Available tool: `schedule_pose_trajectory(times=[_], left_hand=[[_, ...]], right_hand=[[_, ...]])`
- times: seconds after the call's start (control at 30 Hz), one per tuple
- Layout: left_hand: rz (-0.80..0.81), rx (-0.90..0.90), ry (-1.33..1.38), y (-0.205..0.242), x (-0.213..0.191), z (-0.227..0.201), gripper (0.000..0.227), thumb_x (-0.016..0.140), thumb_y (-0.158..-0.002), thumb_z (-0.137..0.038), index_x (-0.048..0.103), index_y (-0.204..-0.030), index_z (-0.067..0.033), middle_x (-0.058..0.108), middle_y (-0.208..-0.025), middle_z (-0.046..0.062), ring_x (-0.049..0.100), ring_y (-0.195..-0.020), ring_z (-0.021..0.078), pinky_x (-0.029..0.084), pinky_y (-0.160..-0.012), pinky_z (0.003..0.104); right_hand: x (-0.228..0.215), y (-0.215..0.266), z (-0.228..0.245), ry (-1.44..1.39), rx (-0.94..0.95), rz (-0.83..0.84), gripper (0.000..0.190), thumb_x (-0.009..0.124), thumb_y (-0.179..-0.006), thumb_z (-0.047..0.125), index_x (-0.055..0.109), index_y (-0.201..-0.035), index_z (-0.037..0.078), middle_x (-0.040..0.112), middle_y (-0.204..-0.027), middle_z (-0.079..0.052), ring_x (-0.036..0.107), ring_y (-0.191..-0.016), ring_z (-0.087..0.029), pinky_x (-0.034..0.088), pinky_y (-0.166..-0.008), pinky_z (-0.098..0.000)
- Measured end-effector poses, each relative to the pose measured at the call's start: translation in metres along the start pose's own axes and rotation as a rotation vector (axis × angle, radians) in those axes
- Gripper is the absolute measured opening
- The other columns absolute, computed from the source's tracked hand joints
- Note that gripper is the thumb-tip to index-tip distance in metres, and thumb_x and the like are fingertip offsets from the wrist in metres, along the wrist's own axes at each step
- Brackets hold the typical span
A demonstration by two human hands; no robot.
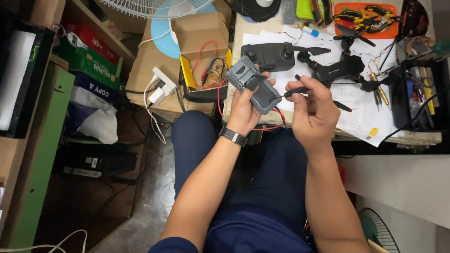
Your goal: The person holds a small black drone, rotates it to inspect the propellers, and activates its status lights. They then pick up a remote controller, use a screwdriver to pry open the battery compartment, and remove the cover to access the batteries.
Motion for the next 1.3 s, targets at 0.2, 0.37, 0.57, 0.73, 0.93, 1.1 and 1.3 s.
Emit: schedule_pose_trajectory(times=[0.2, 0.37, 0.57, 0.73, 0.93, 1.1, 1.3], left_hand=[[-0.051, 0.006, 0.008, 0.001, 0.001, 0.000, 0.044, 0.069, -0.107, 0.007, 0.071, -0.151, 0.0094, 0.074, -0.146, 0.038, 0.077, -0.128, 0.0526, 0.070, -0.103, 0.065], [-0.136, 0.052, -0.095, -0.006, -0.021, 0.014, 0.038, 0.075, -0.103, 0.007, 0.076, -0.140, 0.0110, 0.079, -0.137, 0.035, 0.082, -0.119, 0.0497, 0.072, -0.096, 0.062], [-0.184, 0.088, -0.180, 0.000, -0.014, 0.012, 0.034, 0.079, -0.102, 0.006, 0.080, -0.136, 0.0084, 0.083, -0.130, 0.032, 0.084, -0.112, 0.0454, 0.074, -0.092, 0.059], [-0.217, 0.092, -0.196, 0.002, -0.006, 0.008, 0.032, 0.081, -0.101, 0.005, 0.081, -0.133, 0.0075, 0.084, -0.126, 0.029, 0.085, -0.112, 0.0424, 0.075, -0.091, 0.055], [-0.244, 0.104, -0.215, 0.000, -0.009, 0.009, 0.031, 0.082, -0.101, 0.004, 0.081, -0.132, 0.0059, 0.085, -0.124, 0.026, 0.085, -0.112, 0.0395, 0.075, -0.090, 0.052], [-0.272, 0.099, -0.214, -0.003, -0.013, 0.011, 0.030, 0.084, -0.101, 0.004, 0.082, -0.131, 0.0041, 0.086, -0.118, 0.026, 0.086, -0.108, 0.0400, 0.075, -0.087, 0.053], [-0.269, 0.095, -0.229, -0.004, -0.004, 0.005, 0.029, 0.085, -0.100, 0.005, 0.083, -0.129, 0.0026, 0.086, -0.116, 0.026, 0.087, -0.106, 0.0381, 0.076, -0.083, 0.052]], right_hand=[[-0.001, 0.001, -0.001, 0.092, -0.050, 0.024, 0.030, 0.074, -0.113, -0.017, 0.069, -0.142, -0.019, 0.080, -0.120, -0.035, 0.084, -0.107, -0.049, 0.073, -0.081, -0.0514], [0.003, -0.004, 0.008, 0.198, -0.171, 0.037, 0.031, 0.087, -0.106, -0.011, 0.081, -0.136, -0.012, 0.079, -0.111, -0.023, 0.079, -0.093, -0.038, 0.072, -0.073, -0.0453], [-0.001, -0.003, -0.010, 0.127, -0.049, 0.022, 0.031, 0.089, -0.108, -0.009, 0.080, -0.138, -0.008, 0.074, -0.108, -0.021, 0.079, -0.094, -0.038, 0.071, -0.075, -0.0460], [-0.008, -0.001, -0.019, 0.061, 0.008, 0.006, 0.032, 0.082, -0.113, -0.011, 0.074, -0.144, -0.011, 0.071, -0.111, -0.025, 0.081, -0.102, -0.041, 0.071, -0.080, -0.0476], [-0.011, 0.008, -0.024, 0.124, 0.024, -0.031, 0.029, 0.086, -0.112, -0.008, 0.075, -0.139, -0.010, 0.068, -0.107, -0.020, 0.082, -0.097, -0.041, 0.073, -0.078, -0.0467], [-0.009, 0.003, -0.020, 0.043, 0.023, -0.014, 0.021, 0.083, -0.111, -0.014, 0.077, -0.130, -0.013, 0.071, -0.104, -0.024, 0.084, -0.093, -0.042, 0.072, -0.072, -0.0452], [-0.014, -0.001, -0.023, -0.005, 0.062, 0.022, 0.018, 0.085, -0.107, -0.015, 0.080, -0.124, -0.013, 0.075, -0.102, -0.024, 0.085, -0.094, -0.042, 0.071, -0.069, -0.0431]])
Point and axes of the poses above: each hand's wrist, its own y-axis away from the middle knuckle, its own x-axis out of the palm, z = x × y, the point moved 7 cm from there along -y, towards the middle knuckle
